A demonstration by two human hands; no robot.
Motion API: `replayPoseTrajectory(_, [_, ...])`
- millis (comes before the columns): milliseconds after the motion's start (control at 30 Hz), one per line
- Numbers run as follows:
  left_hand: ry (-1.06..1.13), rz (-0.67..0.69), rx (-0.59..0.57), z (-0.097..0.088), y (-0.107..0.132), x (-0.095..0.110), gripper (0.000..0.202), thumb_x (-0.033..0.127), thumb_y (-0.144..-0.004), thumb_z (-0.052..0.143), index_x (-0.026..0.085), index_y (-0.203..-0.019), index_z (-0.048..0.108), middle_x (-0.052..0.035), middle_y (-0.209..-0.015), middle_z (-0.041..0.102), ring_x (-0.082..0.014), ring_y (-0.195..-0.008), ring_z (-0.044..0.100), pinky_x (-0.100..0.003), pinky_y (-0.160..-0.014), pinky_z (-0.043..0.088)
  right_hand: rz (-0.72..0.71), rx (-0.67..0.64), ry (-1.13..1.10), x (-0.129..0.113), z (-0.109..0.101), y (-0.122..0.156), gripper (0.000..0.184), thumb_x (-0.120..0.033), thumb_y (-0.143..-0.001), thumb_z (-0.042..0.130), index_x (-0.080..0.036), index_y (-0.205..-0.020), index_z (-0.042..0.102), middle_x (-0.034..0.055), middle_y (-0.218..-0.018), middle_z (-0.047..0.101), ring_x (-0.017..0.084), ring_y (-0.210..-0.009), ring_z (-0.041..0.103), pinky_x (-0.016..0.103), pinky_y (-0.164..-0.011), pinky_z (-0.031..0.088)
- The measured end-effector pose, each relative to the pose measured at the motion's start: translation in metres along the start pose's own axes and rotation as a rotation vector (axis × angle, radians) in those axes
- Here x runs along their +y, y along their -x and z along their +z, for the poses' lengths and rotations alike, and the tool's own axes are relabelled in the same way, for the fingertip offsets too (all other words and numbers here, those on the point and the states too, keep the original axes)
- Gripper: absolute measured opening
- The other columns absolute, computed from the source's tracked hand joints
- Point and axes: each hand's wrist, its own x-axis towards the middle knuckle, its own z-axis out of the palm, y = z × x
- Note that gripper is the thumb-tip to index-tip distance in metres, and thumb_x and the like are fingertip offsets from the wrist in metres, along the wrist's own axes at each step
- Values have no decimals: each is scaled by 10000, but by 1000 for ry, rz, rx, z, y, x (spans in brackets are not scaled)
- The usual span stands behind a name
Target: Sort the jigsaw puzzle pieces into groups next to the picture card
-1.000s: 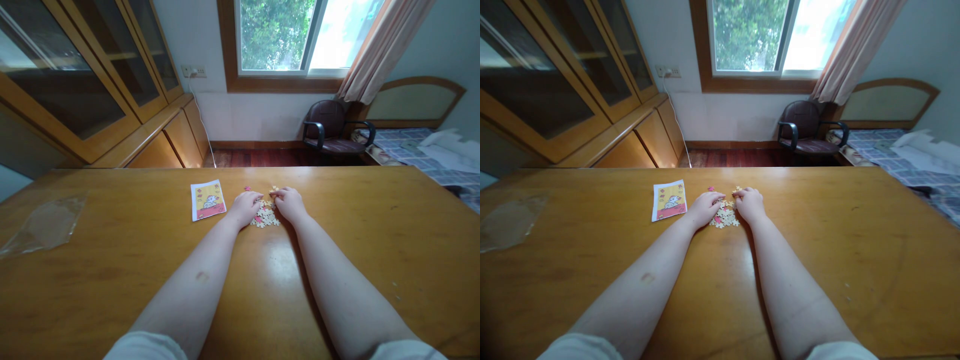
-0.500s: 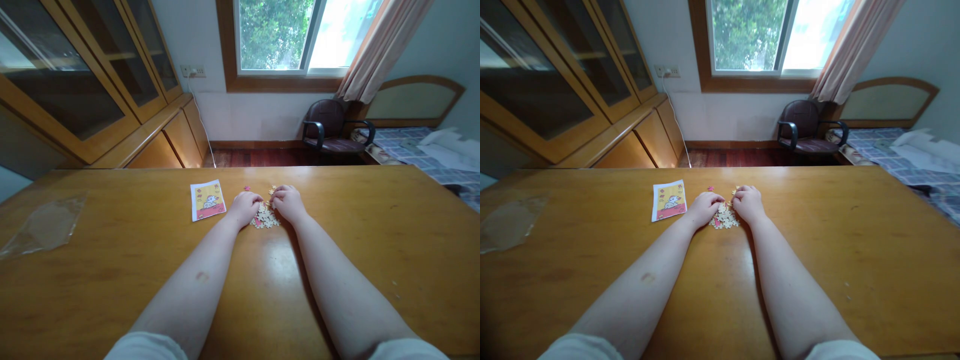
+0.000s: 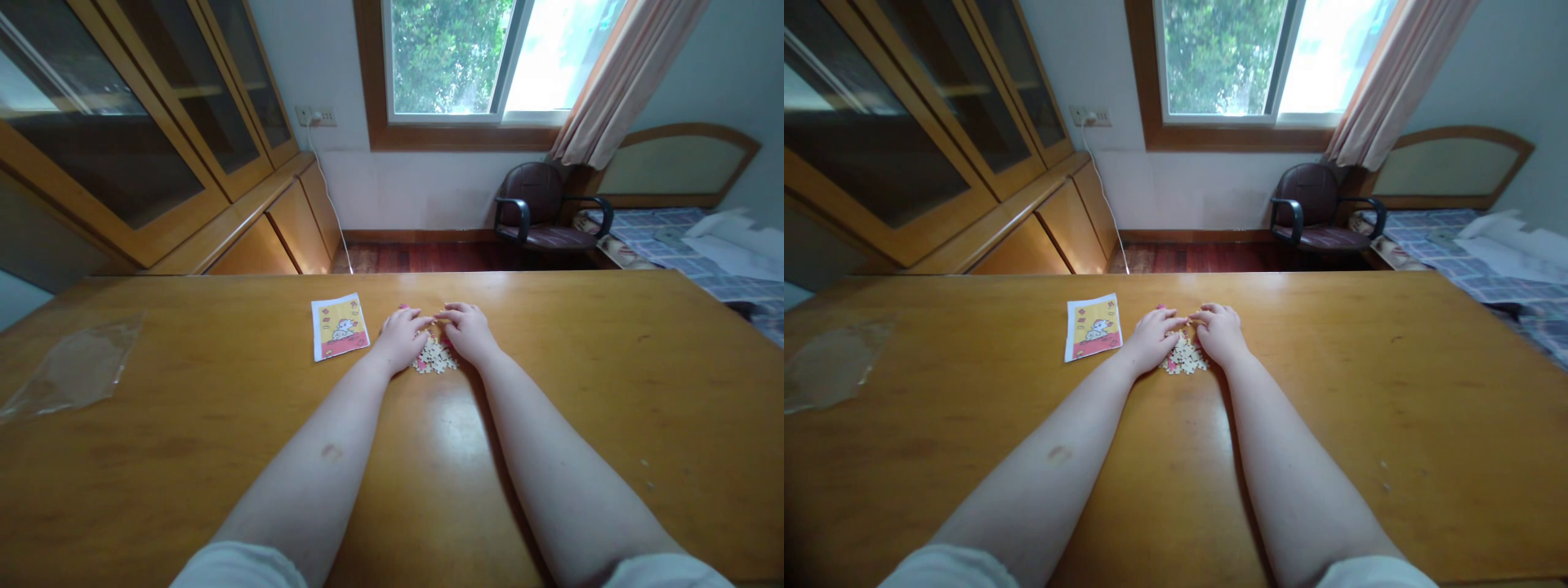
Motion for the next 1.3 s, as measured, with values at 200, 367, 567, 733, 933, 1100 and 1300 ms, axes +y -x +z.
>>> replayPoseTrajectory(200, [-80, -76, -73, -1, 1, 4, 449, 381, -887, 408, 296, -1315, 514, -59, -1464, 385, -276, -1388, 240, -503, -1136, 154, 98, 54, -104, -6, -9, 1, 243, -261, -827, 474, -200, -790, 706, 45, -789, 685, 179, -778, 592, 270, -720, 410])
replayPoseTrajectory(367, [-110, -129, -29, -1, -1, 3, 460, 370, -886, 404, 218, -1300, 536, -104, -1446, 408, -286, -1379, 260, -500, -1139, 154, 176, 15, -193, -12, -14, 4, 420, -448, -901, 377, -201, -666, 623, 12, -572, 615, 150, -584, 555, 244, -564, 341])
replayPoseTrajectory(567, [-57, -144, 76, -2, 0, 1, 405, 324, -875, 423, 226, -1231, 590, -78, -1390, 480, -282, -1351, 310, -517, -1127, 191, 128, -75, -208, -14, -14, 6, 507, -520, -899, 362, -203, -565, 572, 13, -529, 605, 146, -554, 552, 239, -542, 328])
replayPoseTrajectory(733, [36, 46, -5, -4, 2, 3, 345, 318, -859, 465, 271, -1150, 645, -24, -1320, 556, -254, -1328, 347, -497, -1133, 195, 145, -18, -186, -12, -14, 4, 481, -505, -906, 360, -198, -631, 610, 23, -569, 626, 148, -578, 559, 238, -555, 340])
replayPoseTrajectory(933, [66, 168, -31, -4, 1, 4, 305, 281, -856, 457, 250, -1054, 686, -16, -1171, 652, -231, -1239, 447, -450, -1104, 276, 51, -126, -183, -15, -15, 6, 510, -519, -884, 391, -193, -538, 578, 7, -497, 568, 132, -525, 508, 237, -522, 302])
replayPoseTrajectory(1100, [55, 170, 2, -5, 0, 4, 301, 247, -834, 472, 218, -1038, 690, -43, -1060, 679, -211, -1062, 555, -392, -1009, 390, 71, -84, -139, -16, -14, 6, 495, -501, -893, 381, -194, -549, 562, 6, -534, 571, 132, -554, 501, 239, -529, 283])
replayPoseTrajectory(1300, [74, 167, -12, -6, 0, 5, 322, 221, -820, 456, 241, -1041, 690, -22, -1028, 693, -197, -1001, 585, -348, -951, 434, 79, -28, -151, -13, -13, 4, 437, -471, -900, 390, -201, -609, 573, 16, -611, 611, 140, -613, 535, 232, -571, 324])
